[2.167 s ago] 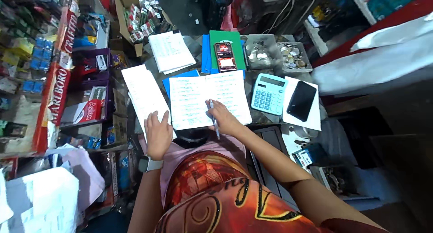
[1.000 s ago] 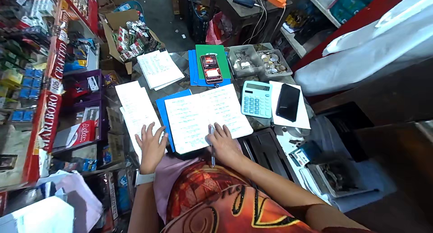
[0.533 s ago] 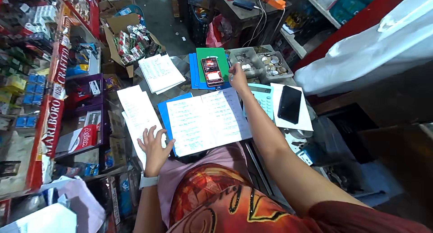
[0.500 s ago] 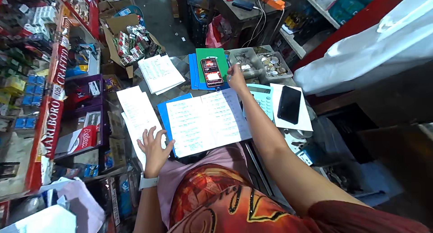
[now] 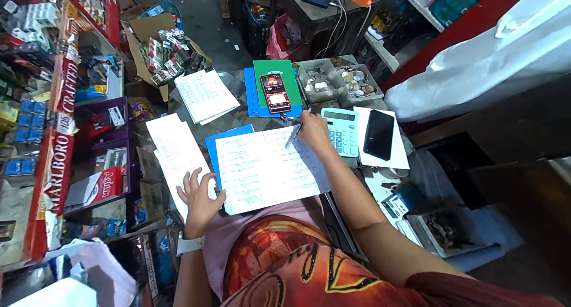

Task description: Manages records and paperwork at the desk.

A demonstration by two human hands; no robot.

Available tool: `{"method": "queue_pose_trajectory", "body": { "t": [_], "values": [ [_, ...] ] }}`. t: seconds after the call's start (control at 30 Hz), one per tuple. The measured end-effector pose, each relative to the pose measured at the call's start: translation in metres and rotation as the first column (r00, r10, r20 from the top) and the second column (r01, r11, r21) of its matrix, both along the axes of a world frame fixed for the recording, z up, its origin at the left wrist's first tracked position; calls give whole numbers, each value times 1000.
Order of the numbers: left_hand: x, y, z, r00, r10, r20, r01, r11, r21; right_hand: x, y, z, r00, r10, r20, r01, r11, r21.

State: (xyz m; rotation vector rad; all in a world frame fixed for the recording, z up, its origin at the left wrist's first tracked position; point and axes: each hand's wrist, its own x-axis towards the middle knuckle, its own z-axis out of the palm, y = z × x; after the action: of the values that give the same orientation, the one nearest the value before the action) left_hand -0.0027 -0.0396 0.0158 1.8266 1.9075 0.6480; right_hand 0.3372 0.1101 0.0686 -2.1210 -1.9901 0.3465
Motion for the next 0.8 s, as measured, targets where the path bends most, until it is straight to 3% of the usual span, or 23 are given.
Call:
{"method": "queue_pose_trajectory", "body": {
  "t": [0.1, 0.3, 0.5, 0.67, 0.8],
  "values": [
    [0, 0, 0, 1000, 2, 4, -2, 1000, -1, -10, 6, -4, 996, 27, -80, -14, 987, 160],
    [-1, 1, -2, 1000, 6, -1, -6, 1000, -7, -22, 31, -21, 980, -29, -199, 48, 995, 91],
    [1, 0, 2, 1000, -7, 5, 7, 1000, -7, -9, 41, -5, 990, -13, -143, 20, 998, 53],
    [1, -1, 1, 1000, -5, 2, 5, 1000, 6, -17, -1, 31, 980, 14, -199, -2, 998, 62],
    [1, 0, -2, 1000, -14, -18, 15, 999, 30, -44, -61, -5, 953, 150, -264, -173, 983, -68]
  ]
}}
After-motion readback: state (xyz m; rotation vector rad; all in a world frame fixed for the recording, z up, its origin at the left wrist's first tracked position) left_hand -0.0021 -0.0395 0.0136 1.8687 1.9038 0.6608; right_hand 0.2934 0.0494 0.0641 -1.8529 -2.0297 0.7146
